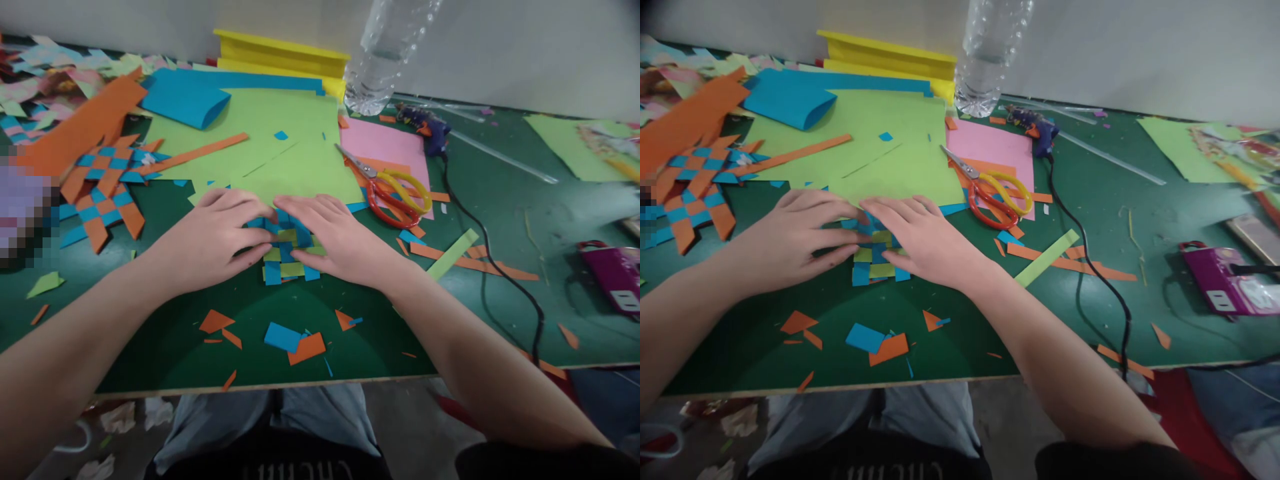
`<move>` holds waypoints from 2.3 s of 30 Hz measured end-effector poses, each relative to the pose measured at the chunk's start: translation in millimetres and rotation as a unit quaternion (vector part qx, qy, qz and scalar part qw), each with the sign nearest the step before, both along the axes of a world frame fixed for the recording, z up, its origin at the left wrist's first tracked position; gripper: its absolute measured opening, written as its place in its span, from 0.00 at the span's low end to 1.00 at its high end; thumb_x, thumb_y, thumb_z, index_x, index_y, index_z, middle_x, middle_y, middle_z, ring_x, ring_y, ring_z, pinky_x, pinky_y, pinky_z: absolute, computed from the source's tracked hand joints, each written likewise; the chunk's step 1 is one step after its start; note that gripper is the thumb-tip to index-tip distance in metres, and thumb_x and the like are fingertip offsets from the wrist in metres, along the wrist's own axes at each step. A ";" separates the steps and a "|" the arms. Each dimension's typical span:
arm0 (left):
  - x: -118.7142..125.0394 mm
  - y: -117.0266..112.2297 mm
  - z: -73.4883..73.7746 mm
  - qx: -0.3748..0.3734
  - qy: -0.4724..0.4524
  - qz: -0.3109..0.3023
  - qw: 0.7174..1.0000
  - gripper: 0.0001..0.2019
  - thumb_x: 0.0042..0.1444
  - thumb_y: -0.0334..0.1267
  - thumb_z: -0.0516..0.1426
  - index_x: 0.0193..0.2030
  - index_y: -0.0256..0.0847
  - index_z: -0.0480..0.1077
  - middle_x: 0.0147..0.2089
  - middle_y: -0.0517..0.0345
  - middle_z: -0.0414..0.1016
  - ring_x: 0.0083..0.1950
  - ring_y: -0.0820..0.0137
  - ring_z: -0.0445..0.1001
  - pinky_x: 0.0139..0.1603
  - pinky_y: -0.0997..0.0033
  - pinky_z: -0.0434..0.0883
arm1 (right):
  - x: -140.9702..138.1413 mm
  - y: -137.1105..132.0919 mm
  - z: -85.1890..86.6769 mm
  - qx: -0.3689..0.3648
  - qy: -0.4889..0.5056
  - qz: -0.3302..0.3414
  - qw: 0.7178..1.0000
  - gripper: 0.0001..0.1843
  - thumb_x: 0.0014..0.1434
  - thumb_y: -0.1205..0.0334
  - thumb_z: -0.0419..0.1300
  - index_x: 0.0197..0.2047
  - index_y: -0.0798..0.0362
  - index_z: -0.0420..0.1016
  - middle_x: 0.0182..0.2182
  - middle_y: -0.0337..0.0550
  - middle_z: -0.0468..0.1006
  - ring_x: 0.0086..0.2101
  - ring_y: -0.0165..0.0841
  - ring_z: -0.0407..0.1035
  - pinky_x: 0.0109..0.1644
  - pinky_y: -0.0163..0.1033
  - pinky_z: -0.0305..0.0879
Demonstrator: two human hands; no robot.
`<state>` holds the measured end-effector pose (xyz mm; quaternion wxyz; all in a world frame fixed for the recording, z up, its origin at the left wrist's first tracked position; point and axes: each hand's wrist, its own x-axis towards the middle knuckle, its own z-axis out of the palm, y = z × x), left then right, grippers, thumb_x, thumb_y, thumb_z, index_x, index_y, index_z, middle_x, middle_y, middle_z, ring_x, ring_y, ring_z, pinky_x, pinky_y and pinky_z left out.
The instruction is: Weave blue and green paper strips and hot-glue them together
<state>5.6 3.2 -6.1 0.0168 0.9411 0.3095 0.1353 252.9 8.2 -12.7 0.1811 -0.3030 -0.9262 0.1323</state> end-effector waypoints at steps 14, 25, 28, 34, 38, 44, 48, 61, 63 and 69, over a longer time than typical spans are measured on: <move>0.5 2.4 -3.6 -0.030 -0.005 -0.020 0.999 0.18 0.73 0.45 0.46 0.52 0.45 0.76 0.54 0.54 0.82 0.62 0.56 0.73 0.61 0.49 0.64 | 5.0 7.9 0.7 0.025 -0.022 -0.082 0.996 0.23 0.69 0.59 0.56 0.63 0.60 0.69 0.58 0.57 0.76 0.59 0.47 0.68 0.67 0.58 0.55; -0.1 2.6 -6.5 -0.017 -0.008 -0.025 0.999 0.19 0.73 0.45 0.46 0.52 0.43 0.76 0.54 0.54 0.82 0.61 0.56 0.73 0.60 0.50 0.64 | 7.2 9.6 -0.2 0.007 -0.069 -0.110 0.992 0.22 0.66 0.59 0.55 0.61 0.58 0.73 0.63 0.54 0.72 0.62 0.48 0.63 0.69 0.57 0.52; 0.0 2.6 -6.3 -0.015 -0.011 -0.029 0.999 0.18 0.73 0.44 0.46 0.52 0.42 0.76 0.54 0.54 0.82 0.61 0.56 0.73 0.59 0.50 0.64 | 7.2 10.1 -0.8 0.009 -0.060 -0.101 0.993 0.20 0.66 0.59 0.55 0.59 0.55 0.74 0.62 0.53 0.73 0.62 0.47 0.64 0.69 0.59 0.52; 0.2 2.9 -6.4 -0.010 -0.008 -0.031 0.999 0.18 0.73 0.44 0.46 0.52 0.41 0.76 0.54 0.53 0.82 0.60 0.55 0.74 0.59 0.49 0.64 | 7.9 10.4 -1.7 0.005 -0.045 -0.097 0.994 0.17 0.66 0.59 0.57 0.55 0.53 0.76 0.61 0.52 0.74 0.62 0.47 0.66 0.70 0.62 0.48; 0.2 2.9 -6.8 -0.004 -0.007 -0.029 1.000 0.19 0.73 0.44 0.46 0.52 0.40 0.76 0.54 0.53 0.82 0.60 0.56 0.74 0.58 0.49 0.65 | 8.3 10.2 -2.2 0.002 -0.040 -0.099 0.994 0.18 0.65 0.59 0.58 0.56 0.53 0.75 0.60 0.52 0.75 0.61 0.46 0.67 0.71 0.63 0.47; -0.4 2.3 -7.0 -0.012 -0.001 -0.024 1.000 0.19 0.74 0.45 0.45 0.53 0.41 0.75 0.55 0.54 0.81 0.60 0.56 0.74 0.59 0.48 0.65 | 7.5 10.4 -2.3 0.001 -0.061 -0.097 0.993 0.20 0.67 0.59 0.57 0.59 0.55 0.75 0.61 0.54 0.74 0.62 0.48 0.66 0.71 0.64 0.48; -0.5 1.8 -7.0 -0.018 -0.002 -0.021 1.000 0.19 0.73 0.44 0.46 0.53 0.41 0.75 0.55 0.53 0.81 0.61 0.56 0.74 0.59 0.48 0.65 | 7.4 10.4 -1.4 0.002 -0.052 -0.092 0.994 0.17 0.66 0.59 0.58 0.55 0.54 0.77 0.60 0.52 0.76 0.61 0.47 0.67 0.71 0.65 0.47; -0.3 2.4 -8.1 -0.032 -0.016 -0.013 0.999 0.18 0.72 0.45 0.47 0.53 0.46 0.76 0.55 0.55 0.82 0.61 0.56 0.74 0.60 0.48 0.66 | 8.0 9.8 -0.3 -0.006 0.011 -0.090 0.996 0.06 0.61 0.65 0.62 0.43 0.50 0.73 0.50 0.46 0.81 0.53 0.42 0.73 0.71 0.61 0.46; -0.2 2.3 -8.1 -0.036 -0.021 -0.011 0.999 0.18 0.72 0.45 0.47 0.53 0.47 0.77 0.54 0.55 0.82 0.61 0.56 0.73 0.60 0.48 0.65 | 8.1 10.6 0.2 -0.008 0.020 -0.091 0.996 0.05 0.60 0.66 0.62 0.40 0.50 0.72 0.46 0.44 0.82 0.50 0.40 0.74 0.70 0.60 0.47; 0.5 1.4 -6.8 -0.044 -0.019 -0.006 0.999 0.18 0.72 0.45 0.47 0.53 0.48 0.76 0.55 0.55 0.81 0.62 0.56 0.73 0.61 0.47 0.65 | 7.9 12.1 2.4 -0.015 0.027 -0.078 0.996 0.05 0.59 0.65 0.63 0.34 0.49 0.69 0.38 0.41 0.81 0.42 0.37 0.74 0.67 0.54 0.53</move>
